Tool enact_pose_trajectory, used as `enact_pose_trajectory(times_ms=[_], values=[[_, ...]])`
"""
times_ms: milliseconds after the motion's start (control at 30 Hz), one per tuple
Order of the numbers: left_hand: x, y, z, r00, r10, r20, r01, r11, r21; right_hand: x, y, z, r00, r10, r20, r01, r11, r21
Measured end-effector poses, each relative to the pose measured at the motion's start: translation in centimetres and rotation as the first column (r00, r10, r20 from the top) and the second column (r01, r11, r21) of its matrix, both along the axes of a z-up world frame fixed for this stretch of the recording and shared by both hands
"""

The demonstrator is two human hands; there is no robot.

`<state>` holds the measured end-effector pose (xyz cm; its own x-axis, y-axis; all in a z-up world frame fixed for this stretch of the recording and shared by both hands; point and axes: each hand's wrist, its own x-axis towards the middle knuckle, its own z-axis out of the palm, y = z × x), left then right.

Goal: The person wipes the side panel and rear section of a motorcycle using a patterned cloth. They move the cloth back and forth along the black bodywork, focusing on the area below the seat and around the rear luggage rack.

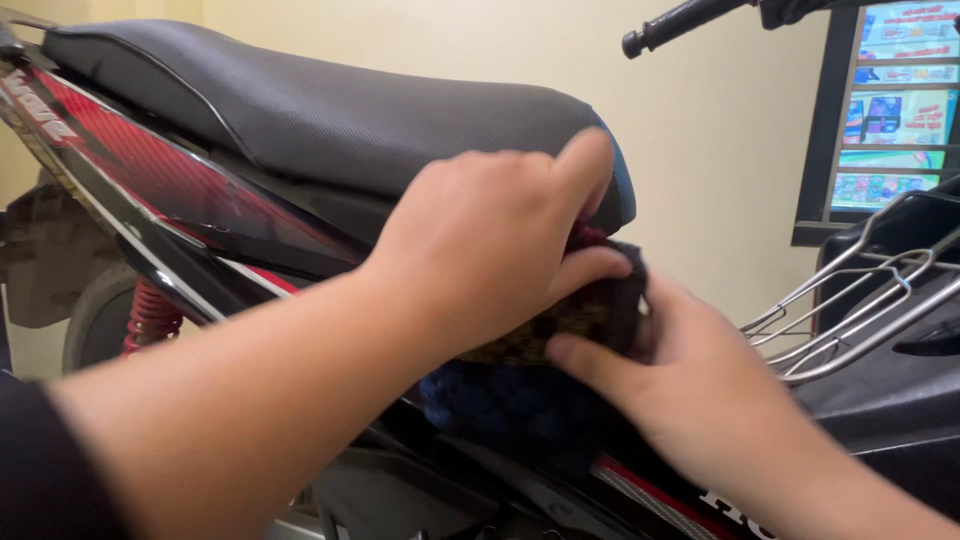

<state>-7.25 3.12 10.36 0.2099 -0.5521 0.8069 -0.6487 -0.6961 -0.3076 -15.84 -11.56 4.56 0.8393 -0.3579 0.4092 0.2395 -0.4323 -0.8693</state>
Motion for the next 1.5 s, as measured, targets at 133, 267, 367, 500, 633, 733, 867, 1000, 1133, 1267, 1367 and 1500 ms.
enact_pose_trajectory(times_ms=[133,267,367,500,633,733,867,1000,1133,1267,1367,1500], values=[[5.8,-1.1,-4.1,0.965,-0.100,0.244,0.085,0.994,0.071,5.7,-6.5,-3.8,0.889,-0.263,0.376,0.454,0.613,-0.646],[8.2,-0.2,-5.0,0.751,-0.122,0.649,0.063,0.992,0.114,6.5,-10.7,-5.7,0.825,-0.104,0.556,0.539,0.441,-0.717],[8.6,-0.9,-5.4,0.658,-0.194,0.727,0.113,0.981,0.159,6.9,-14.4,-7.4,0.828,-0.157,0.538,0.559,0.300,-0.773],[9.1,-2.2,-7.9,0.755,-0.143,0.640,0.057,0.986,0.154,7.8,-15.7,-10.0,0.807,-0.173,0.565,0.591,0.199,-0.782],[7.0,-2.4,-10.7,0.825,0.103,0.555,-0.160,0.986,0.055,8.4,-16.3,-11.6,0.755,-0.153,0.637,0.655,0.184,-0.733],[5.1,-1.6,-14.0,0.912,0.040,0.408,-0.093,0.989,0.112,8.7,-16.5,-11.9,0.743,-0.138,0.655,0.669,0.186,-0.720],[7.1,-1.6,-15.3,0.885,-0.068,0.460,0.019,0.994,0.110,9.4,-16.8,-12.2,0.712,-0.129,0.691,0.703,0.135,-0.699],[8.9,-6.5,-13.2,0.900,-0.317,0.298,0.276,0.946,0.171,9.7,-17.5,-12.2,0.697,-0.113,0.708,0.717,0.116,-0.687],[9.6,-8.5,-10.6,0.981,-0.158,0.116,0.111,0.935,0.336,9.4,-18.0,-12.3,0.727,-0.124,0.676,0.687,0.123,-0.716],[8.4,-1.7,-11.4,0.938,-0.261,0.227,0.158,0.907,0.390,8.9,-17.7,-12.7,0.749,-0.159,0.643,0.662,0.166,-0.731],[8.3,0.9,-12.2,0.909,-0.271,0.316,0.136,0.910,0.391,9.7,-17.6,-12.7,0.747,-0.189,0.637,0.663,0.152,-0.733],[10.0,-4.9,-8.6,0.921,-0.309,0.236,0.150,0.842,0.518,9.8,-18.0,-12.6,0.744,-0.174,0.645,0.667,0.141,-0.732]])
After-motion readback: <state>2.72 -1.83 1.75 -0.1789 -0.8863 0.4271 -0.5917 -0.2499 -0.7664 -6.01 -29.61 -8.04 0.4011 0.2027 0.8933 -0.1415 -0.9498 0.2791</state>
